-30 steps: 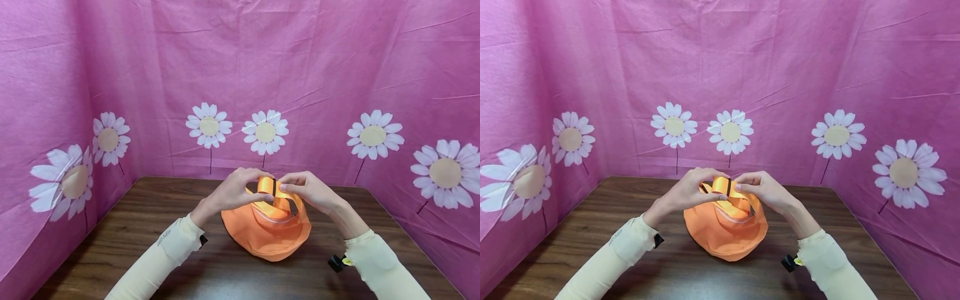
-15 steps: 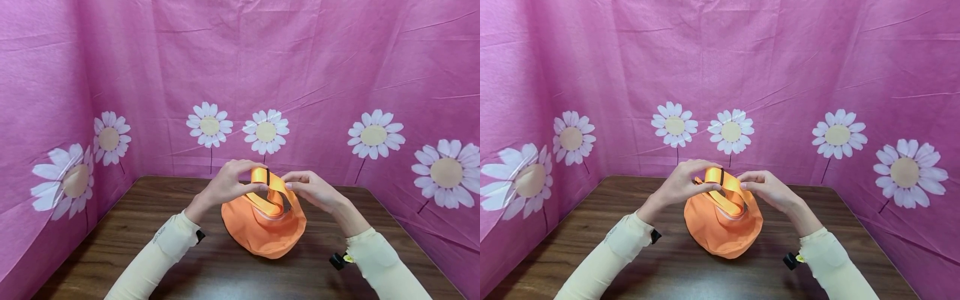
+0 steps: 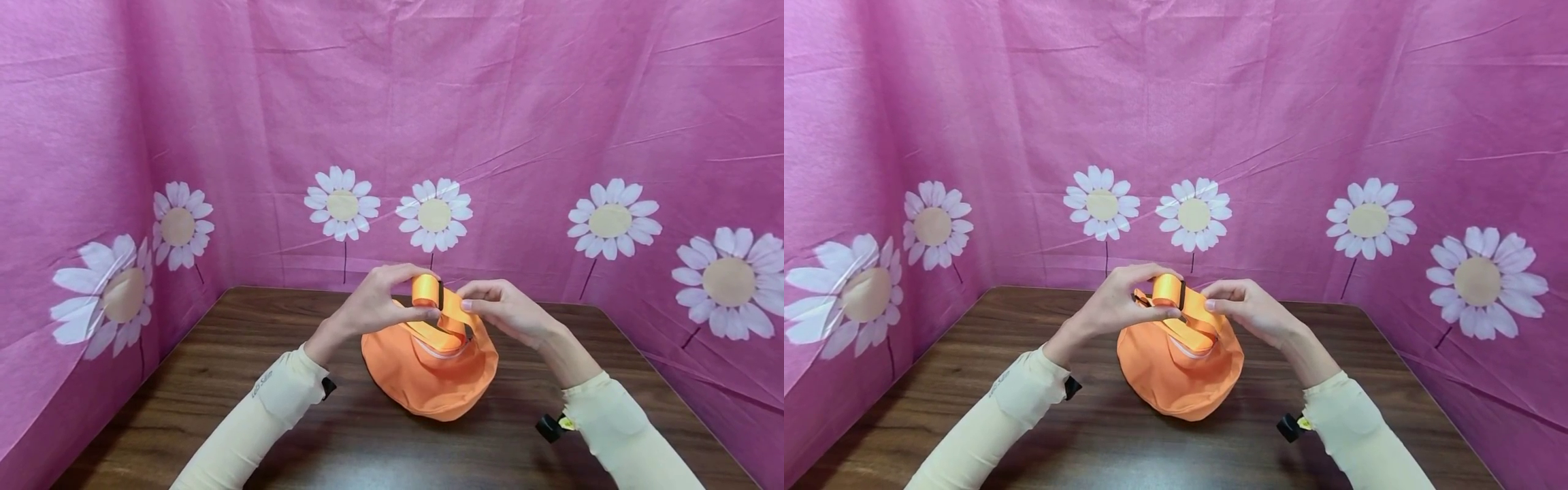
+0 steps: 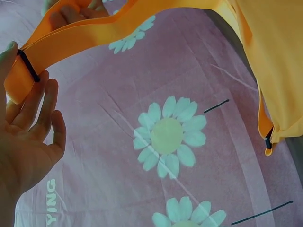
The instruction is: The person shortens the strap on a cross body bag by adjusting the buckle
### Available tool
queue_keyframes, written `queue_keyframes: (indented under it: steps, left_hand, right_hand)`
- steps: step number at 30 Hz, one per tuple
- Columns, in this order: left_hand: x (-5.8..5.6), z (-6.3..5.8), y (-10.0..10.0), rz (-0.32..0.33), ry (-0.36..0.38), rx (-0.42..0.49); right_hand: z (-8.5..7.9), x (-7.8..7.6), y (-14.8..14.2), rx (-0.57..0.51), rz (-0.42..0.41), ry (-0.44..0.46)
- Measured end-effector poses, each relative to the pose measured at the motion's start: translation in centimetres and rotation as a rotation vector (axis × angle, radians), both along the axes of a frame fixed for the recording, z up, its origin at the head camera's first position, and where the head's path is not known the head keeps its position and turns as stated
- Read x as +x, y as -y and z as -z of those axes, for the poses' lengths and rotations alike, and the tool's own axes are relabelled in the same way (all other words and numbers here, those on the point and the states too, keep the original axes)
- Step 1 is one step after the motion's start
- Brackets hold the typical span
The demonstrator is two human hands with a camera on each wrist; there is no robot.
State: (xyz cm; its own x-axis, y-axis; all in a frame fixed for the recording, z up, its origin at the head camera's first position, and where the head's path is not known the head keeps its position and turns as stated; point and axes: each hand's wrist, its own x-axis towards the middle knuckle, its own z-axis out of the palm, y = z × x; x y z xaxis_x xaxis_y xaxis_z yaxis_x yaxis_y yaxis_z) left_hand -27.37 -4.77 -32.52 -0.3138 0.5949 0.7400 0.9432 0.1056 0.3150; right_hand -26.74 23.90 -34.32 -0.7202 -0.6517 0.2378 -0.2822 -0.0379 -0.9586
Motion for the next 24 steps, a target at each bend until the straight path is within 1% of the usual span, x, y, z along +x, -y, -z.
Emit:
queue_keyframes:
  steps: [4, 6, 9, 11, 14, 16, 18, 20, 24]
  left_hand:
    - [0.1, 0.4, -0.5, 0.03, 0.009, -0.01]
    - [0.2, 0.6, -0.8, 0.053, 0.028, -0.008]
    - [0.4, 0.7, -1.1, 0.082, 0.044, 0.006]
    - [0.3, 0.7, -1.1, 0.088, 0.041, 0.015]
    - [0.2, 0.6, -1.0, 0.074, 0.024, 0.028]
    - [0.2, 0.5, -0.8, 0.048, 0.018, 0.041]
    - [0.5, 0.1, -0.6, 0.024, 0.027, 0.063]
    - [1.0, -0.3, -0.4, 0.004, 0.038, 0.086]
    - [2.5, -1.8, -0.1, -0.016, 0.06, 0.112]
  right_hand:
    - [-0.1, 0.2, 0.2, 0.011, 0.0, -0.003]
    - [-0.2, 0.3, 0.4, 0.013, -0.001, -0.002]
    - [-0.2, 0.3, 0.4, 0.011, 0.006, 0.005]
    - [-0.2, 0.3, 0.4, 0.005, 0.01, 0.008]
    - [-0.1, 0.0, 0.3, -0.011, 0.007, 0.004]
    - [0.2, -0.3, 0.2, -0.028, -0.012, -0.002]
    - [0.5, -0.5, 0.0, -0.043, -0.032, -0.004]
    - [0.8, -0.7, -0.2, -0.047, -0.052, -0.008]
    - [1.3, -1.0, -0.3, -0.031, -0.065, -0.017]
